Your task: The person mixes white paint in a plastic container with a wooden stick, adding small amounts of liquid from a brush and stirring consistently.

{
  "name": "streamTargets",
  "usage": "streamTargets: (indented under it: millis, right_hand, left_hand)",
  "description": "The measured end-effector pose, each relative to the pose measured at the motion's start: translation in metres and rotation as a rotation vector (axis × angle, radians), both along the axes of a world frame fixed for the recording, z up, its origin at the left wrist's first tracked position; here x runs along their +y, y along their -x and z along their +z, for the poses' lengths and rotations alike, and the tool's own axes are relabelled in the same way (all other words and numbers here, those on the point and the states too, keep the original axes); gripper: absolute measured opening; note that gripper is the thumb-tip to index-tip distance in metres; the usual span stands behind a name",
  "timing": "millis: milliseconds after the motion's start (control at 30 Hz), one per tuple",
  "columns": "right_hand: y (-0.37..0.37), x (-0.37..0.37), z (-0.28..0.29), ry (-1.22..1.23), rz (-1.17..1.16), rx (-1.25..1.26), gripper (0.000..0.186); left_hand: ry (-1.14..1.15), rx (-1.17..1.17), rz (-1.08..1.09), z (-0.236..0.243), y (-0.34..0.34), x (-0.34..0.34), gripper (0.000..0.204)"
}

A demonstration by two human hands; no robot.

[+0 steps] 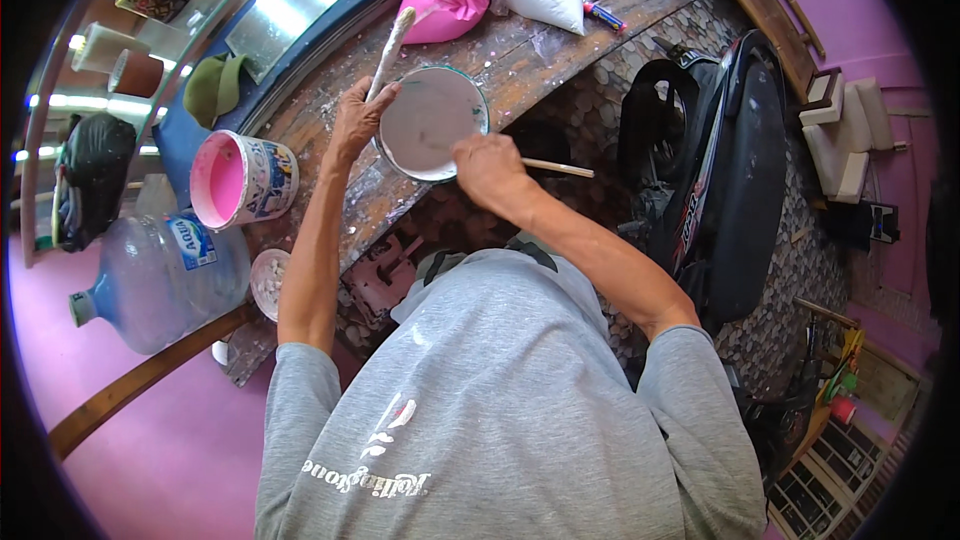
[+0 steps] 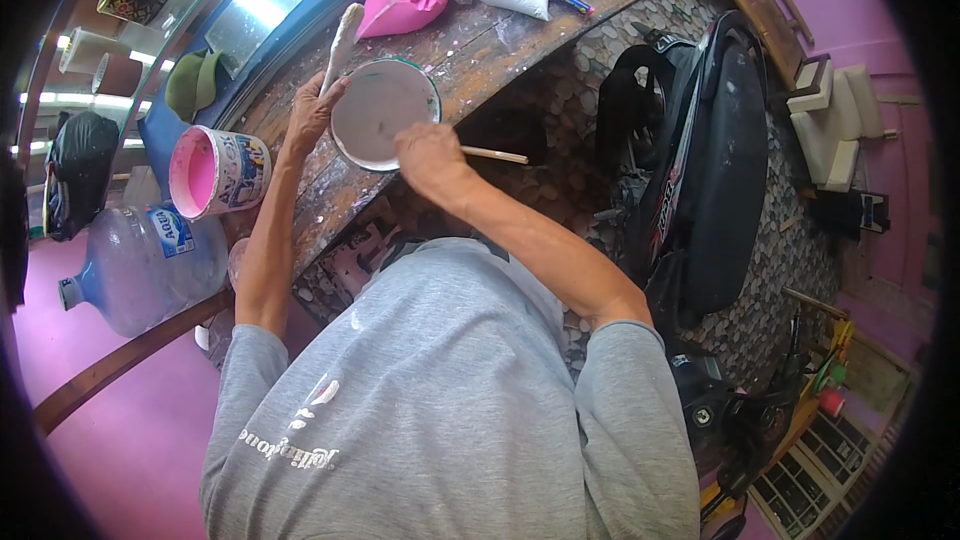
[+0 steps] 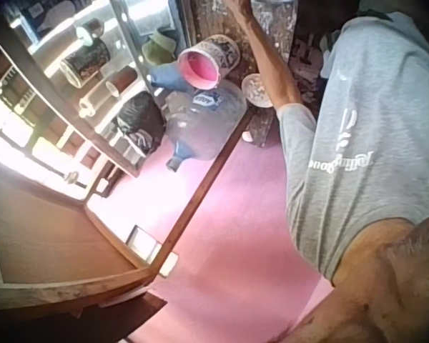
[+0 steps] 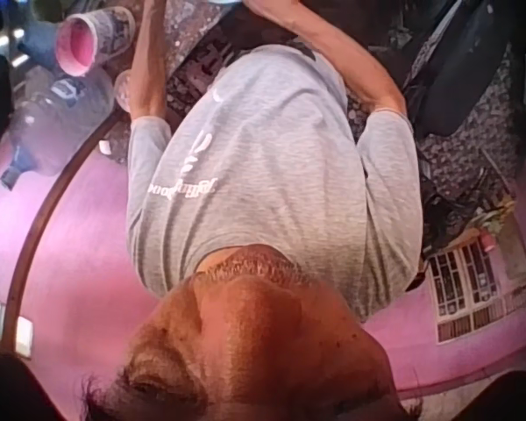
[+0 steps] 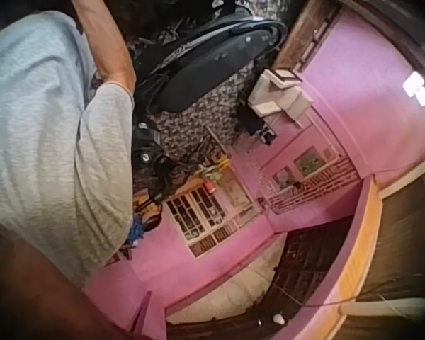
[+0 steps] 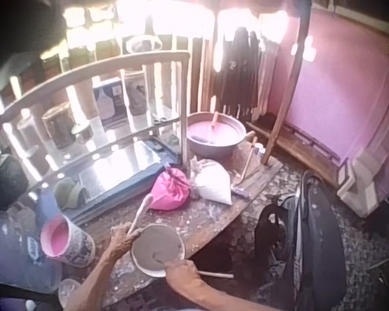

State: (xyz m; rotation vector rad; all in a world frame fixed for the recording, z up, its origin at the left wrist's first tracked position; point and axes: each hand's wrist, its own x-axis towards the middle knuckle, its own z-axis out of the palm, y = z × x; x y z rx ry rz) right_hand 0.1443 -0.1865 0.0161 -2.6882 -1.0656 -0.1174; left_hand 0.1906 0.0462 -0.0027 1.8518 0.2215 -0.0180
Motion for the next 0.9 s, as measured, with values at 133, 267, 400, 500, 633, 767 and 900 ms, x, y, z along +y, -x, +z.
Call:
streamTargets:
  millis: [133,267,400,500,633,767,900]
  right_hand:
    - [-0.021,0.004,0.022,0.072,-0.024,-0.037,0.016]
    - [-0.026,0.015,0.024,0.235,-0.034,-0.021,0.016]
    - [-0.027,0.035,0.045,0.232,0.141,-0.019,0.018]
    - [-0.044,0.045,0.042,0.164,0.11,-0.029,0.019]
    - [-0.039,0.062,0.036,0.243,0.276,0.012,0.015]
    - [-0.043,0.075,0.039,0.082,0.287,0.003,0.017]
    - [-0.028,0.081,0.031,0.251,0.31,0.003,0.02]
  left_hand:
    - [0.002,0.011,0.022,0.0,0.005,0.006,0.028]
    - [0.063,-0.011,0.047,-0.005,0.01,0.012,0.027]
    - [0.115,-0.014,0.164,-0.015,0.022,0.021,0.029]
    - [0.13,0.006,0.275,-0.032,0.036,0.035,0.031]
    - [0.142,-0.061,0.414,-0.052,0.064,0.043,0.036]
    - [-0.008,-0.077,0.571,-0.05,0.104,0.024,0.045]
    - [-0.006,-0.173,0.759,-0.049,0.127,-0.01,0.054]
